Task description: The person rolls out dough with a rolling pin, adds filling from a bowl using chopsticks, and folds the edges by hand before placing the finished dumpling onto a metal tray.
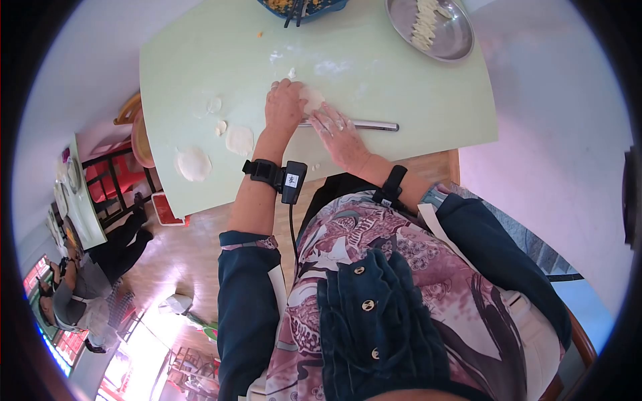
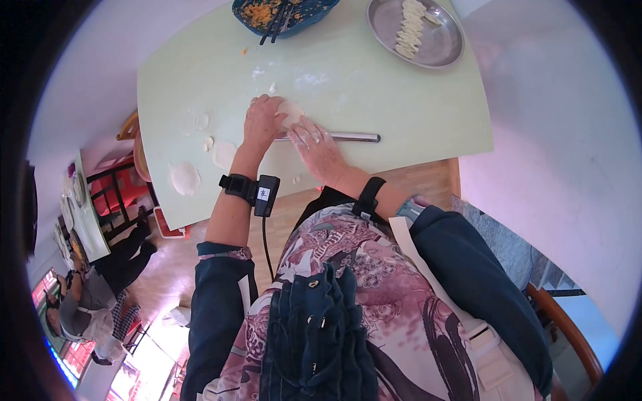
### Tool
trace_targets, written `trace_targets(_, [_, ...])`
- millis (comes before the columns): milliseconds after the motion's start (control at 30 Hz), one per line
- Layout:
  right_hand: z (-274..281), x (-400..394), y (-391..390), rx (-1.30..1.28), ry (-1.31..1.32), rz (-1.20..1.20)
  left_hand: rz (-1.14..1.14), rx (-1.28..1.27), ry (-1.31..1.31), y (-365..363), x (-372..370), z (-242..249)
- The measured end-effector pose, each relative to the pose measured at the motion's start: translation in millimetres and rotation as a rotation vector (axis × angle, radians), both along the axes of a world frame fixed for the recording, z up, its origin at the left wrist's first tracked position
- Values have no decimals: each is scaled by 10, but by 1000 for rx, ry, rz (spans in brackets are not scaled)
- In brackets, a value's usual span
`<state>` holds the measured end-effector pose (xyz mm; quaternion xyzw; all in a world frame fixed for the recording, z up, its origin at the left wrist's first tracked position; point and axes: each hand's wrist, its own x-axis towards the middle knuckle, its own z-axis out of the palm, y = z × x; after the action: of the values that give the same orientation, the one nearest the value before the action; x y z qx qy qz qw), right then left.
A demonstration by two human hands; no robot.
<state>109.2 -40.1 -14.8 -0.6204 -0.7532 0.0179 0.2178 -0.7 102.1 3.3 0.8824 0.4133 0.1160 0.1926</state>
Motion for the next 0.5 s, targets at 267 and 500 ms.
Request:
trace_targets(267, [97, 299, -7, -106, 48, 195, 50, -277, 43, 130, -23, -131])
trace_targets(500, [310, 723, -193, -133, 91, 80, 462, -1006, -712, -134, 9, 57])
